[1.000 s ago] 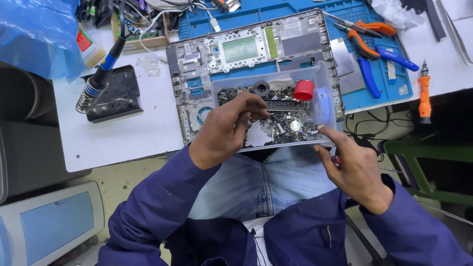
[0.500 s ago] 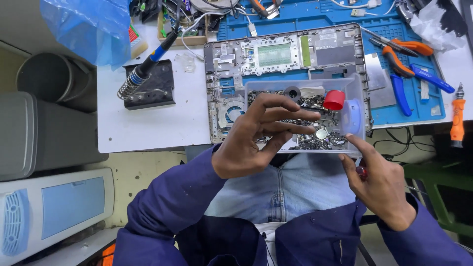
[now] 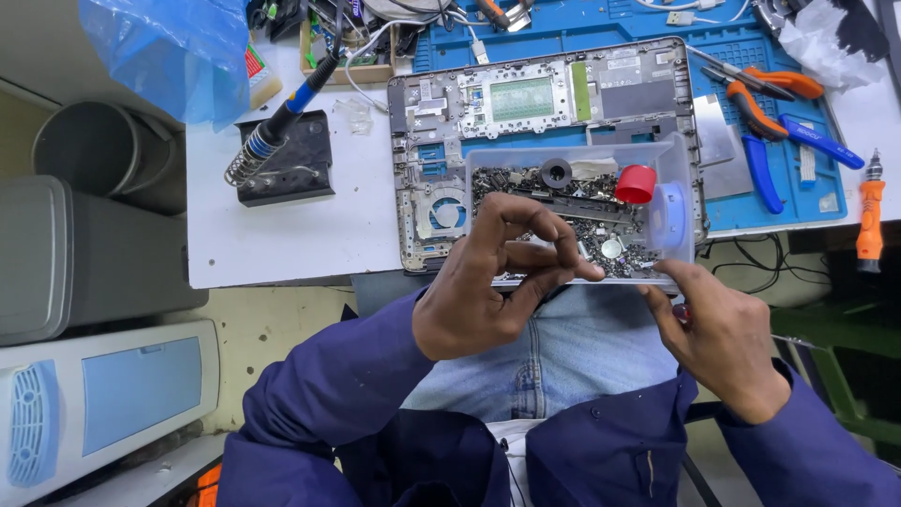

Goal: Repairing a laptop by searching for and installing specific screws into the internal chassis using a screwdriver.

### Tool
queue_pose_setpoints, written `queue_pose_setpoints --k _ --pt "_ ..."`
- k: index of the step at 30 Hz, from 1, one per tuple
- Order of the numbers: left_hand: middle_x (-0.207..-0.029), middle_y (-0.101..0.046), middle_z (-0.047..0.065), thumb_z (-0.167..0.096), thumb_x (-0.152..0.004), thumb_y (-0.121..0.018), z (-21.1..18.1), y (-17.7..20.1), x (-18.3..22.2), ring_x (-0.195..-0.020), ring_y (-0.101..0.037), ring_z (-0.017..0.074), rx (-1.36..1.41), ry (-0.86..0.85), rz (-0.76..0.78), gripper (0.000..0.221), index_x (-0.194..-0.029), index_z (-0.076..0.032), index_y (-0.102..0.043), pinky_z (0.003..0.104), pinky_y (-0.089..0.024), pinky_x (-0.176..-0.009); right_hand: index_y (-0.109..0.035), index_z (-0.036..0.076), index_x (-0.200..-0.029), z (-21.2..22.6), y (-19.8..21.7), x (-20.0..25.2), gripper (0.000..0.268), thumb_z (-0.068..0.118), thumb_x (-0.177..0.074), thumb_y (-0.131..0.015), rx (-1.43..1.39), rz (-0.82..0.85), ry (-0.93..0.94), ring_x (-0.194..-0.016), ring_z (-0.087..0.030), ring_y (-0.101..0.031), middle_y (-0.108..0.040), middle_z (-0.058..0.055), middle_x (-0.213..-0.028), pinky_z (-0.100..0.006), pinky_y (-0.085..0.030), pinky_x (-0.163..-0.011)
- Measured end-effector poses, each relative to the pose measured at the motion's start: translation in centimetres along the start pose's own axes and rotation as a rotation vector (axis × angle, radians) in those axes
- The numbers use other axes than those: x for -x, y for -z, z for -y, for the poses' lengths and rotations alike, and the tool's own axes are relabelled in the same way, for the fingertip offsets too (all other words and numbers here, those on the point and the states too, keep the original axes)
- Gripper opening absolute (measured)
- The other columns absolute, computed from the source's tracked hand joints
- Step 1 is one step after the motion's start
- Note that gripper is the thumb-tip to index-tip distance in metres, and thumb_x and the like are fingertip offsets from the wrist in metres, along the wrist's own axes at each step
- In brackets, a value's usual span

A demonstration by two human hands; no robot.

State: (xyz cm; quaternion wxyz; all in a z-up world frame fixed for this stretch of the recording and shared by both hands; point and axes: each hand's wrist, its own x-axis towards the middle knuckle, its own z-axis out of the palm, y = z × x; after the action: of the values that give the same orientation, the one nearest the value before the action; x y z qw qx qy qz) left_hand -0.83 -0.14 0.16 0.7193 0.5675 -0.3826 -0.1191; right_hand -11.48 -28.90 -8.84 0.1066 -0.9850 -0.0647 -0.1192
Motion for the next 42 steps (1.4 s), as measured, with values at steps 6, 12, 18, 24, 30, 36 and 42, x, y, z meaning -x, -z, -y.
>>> queue_pose_setpoints --k 6,12,18,24,30,36,42 --pt "-0.11 -0.06 0.018 0.014 -0.099 -0.06 -0.5 -0.5 0.2 -0.101 -0.077 0.0353 0.015 0.013 0.016 0.042 -0.122 -0.009 -0.034 0.044 -0.069 -0.093 -0.065 0.007 -0.109 -0.9 -0.8 -0.2 0.021 0.028 -0.104 -0.065 0.038 -0.1 0.123 -0.056 -0.025 -0.059 -0.066 -0.009 -0.08 -0.039 -0.042 -0.054" --pt "-0.106 -0.06 0.018 0.018 -0.098 -0.061 -0.8 -1.1 0.8 -0.102 -0.076 0.0343 0.081 -0.004 0.034 0.045 -0.122 -0.01 -0.033 0.042 -0.069 -0.092 -0.063 0.006 -0.106 -0.2 0.3 -1.6 0.011 0.015 -0.102 -0.067 -0.034 -0.158 0.19 -0.055 -0.024 -0.055 -0.063 -0.009 -0.08 -0.039 -0.042 -0.054" --pt "-0.107 -0.061 0.021 0.015 -0.099 -0.064 -1.4 -1.7 1.6 -0.102 -0.075 0.0366 0.156 -0.023 0.071 0.047 -0.125 -0.011 -0.034 0.045 -0.07 -0.094 -0.07 0.001 -0.108 1.0 2.8 -5.1 0.013 0.012 -0.105 -0.075 -0.094 -0.218 0.09 -0.059 -0.023 -0.056 -0.064 -0.01 -0.081 -0.038 -0.042 -0.057" --pt "-0.104 -0.061 0.023 0.012 -0.096 -0.068 -1.6 -2.5 1.9 -0.097 -0.073 0.0378 0.262 -0.071 0.074 0.047 -0.121 -0.01 -0.035 0.052 -0.072 -0.09 -0.068 0.004 -0.107 1.4 2.5 -9.6 0.017 0.02 -0.111 -0.074 -0.014 -0.251 0.052 -0.062 -0.021 -0.058 -0.068 -0.007 -0.084 -0.037 -0.037 -0.054" --pt "-0.104 -0.062 0.025 0.016 -0.093 -0.068 -0.8 -2.7 2.0 -0.095 -0.074 0.0391 0.377 -0.082 0.11 0.05 -0.117 -0.008 -0.031 0.048 -0.071 -0.084 -0.068 0.009 -0.107 0.9 0.3 -11.3 0.019 0.026 -0.112 -0.073 0.013 -0.235 0.021 -0.061 -0.022 -0.056 -0.066 -0.005 -0.081 -0.038 -0.032 -0.052" --pt "-0.099 -0.065 0.027 0.016 -0.093 -0.068 -0.1 -2.7 1.2 -0.093 -0.074 0.0389 0.266 -0.018 0.121 0.049 -0.115 -0.01 -0.033 0.047 -0.071 -0.087 -0.071 0.011 -0.125 0.8 1.0 -10.8 0.029 0.035 -0.109 -0.077 0.083 -0.213 0.008 -0.059 -0.022 -0.06 -0.069 -0.003 -0.076 -0.036 -0.035 -0.048" --pt "-0.1 -0.074 0.012 0.005 -0.092 -0.076 3.8 -3.8 1.4 -0.092 -0.079 0.0269 -0.161 0.102 0.042 0.049 -0.116 -0.01 -0.036 0.039 -0.069 -0.09 -0.067 0.003 -0.101 4.5 7.4 -3.8 0.006 0.003 -0.103 -0.072 -0.337 -0.191 0.036 -0.056 -0.017 -0.047 -0.066 -0.008 -0.083 -0.032 -0.041 -0.059"
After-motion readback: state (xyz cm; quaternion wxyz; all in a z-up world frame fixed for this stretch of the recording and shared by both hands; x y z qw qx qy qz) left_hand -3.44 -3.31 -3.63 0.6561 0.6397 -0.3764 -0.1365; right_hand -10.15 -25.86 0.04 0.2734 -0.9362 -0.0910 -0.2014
